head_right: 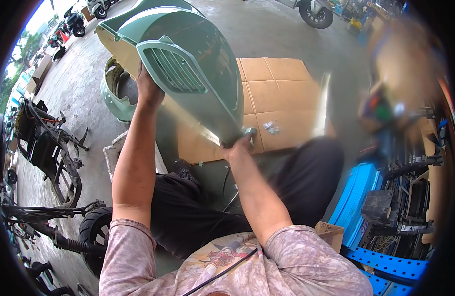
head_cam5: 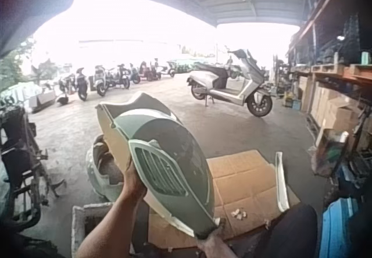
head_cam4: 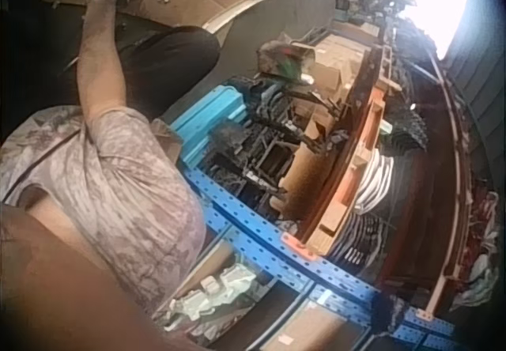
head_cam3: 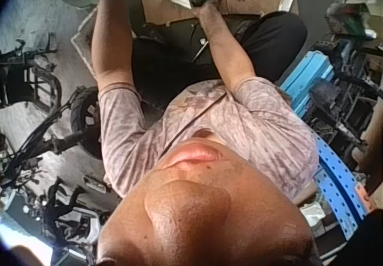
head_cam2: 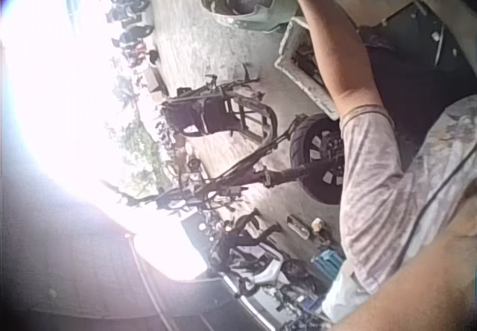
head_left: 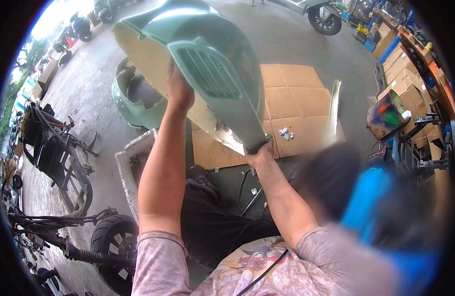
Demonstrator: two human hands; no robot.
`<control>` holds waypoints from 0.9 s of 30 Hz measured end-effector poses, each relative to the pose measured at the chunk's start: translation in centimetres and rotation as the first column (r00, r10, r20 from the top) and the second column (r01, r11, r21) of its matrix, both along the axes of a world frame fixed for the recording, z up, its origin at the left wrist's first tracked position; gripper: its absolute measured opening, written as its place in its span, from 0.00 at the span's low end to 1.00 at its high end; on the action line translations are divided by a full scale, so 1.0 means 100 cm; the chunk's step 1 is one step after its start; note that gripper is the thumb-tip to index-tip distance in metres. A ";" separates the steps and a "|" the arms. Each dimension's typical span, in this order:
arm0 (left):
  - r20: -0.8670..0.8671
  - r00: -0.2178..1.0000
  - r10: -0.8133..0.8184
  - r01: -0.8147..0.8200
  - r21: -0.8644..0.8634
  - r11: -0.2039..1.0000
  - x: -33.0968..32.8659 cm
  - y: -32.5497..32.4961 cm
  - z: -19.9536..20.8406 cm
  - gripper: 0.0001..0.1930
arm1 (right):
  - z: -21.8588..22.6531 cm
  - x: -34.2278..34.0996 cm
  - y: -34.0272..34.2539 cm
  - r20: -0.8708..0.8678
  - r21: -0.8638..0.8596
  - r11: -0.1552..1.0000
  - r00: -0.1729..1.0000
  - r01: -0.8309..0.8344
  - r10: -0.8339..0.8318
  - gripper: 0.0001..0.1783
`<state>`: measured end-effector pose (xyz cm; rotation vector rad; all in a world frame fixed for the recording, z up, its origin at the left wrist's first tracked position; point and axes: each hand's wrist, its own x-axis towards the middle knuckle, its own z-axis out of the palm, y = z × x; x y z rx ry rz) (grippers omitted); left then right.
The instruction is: The person assembles pieces of a green vehicle fairing by hand, fitting plastic panels and internal components together while seated in a workshop.
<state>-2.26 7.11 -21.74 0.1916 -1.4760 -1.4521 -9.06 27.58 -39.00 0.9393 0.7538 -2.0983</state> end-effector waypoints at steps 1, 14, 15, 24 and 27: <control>0.004 1.000 -0.008 0.008 0.013 1.000 0.001 -0.001 -0.004 0.14 | -0.003 0.001 -0.003 -0.034 0.014 1.000 0.999 -0.002 0.002 0.32; -0.046 0.999 -0.018 0.022 0.088 0.996 -0.012 0.005 -0.006 0.22 | -0.033 0.020 0.021 -0.402 0.247 0.852 0.751 -0.461 0.523 0.30; -0.083 0.997 -0.005 0.011 0.074 0.997 -0.005 0.003 -0.008 0.18 | -0.028 0.023 0.024 -0.418 0.305 0.827 0.714 -0.473 0.562 0.29; -0.087 0.932 0.353 -0.363 -0.168 0.917 -0.041 -0.008 -0.026 0.09 | -0.082 -0.040 0.045 -0.651 0.750 0.660 0.123 -0.053 0.749 0.26; -0.040 0.925 0.379 -0.380 -0.175 0.908 -0.053 -0.015 -0.031 0.08 | -0.095 -0.047 0.048 -0.646 0.716 0.683 -0.236 0.143 0.726 0.29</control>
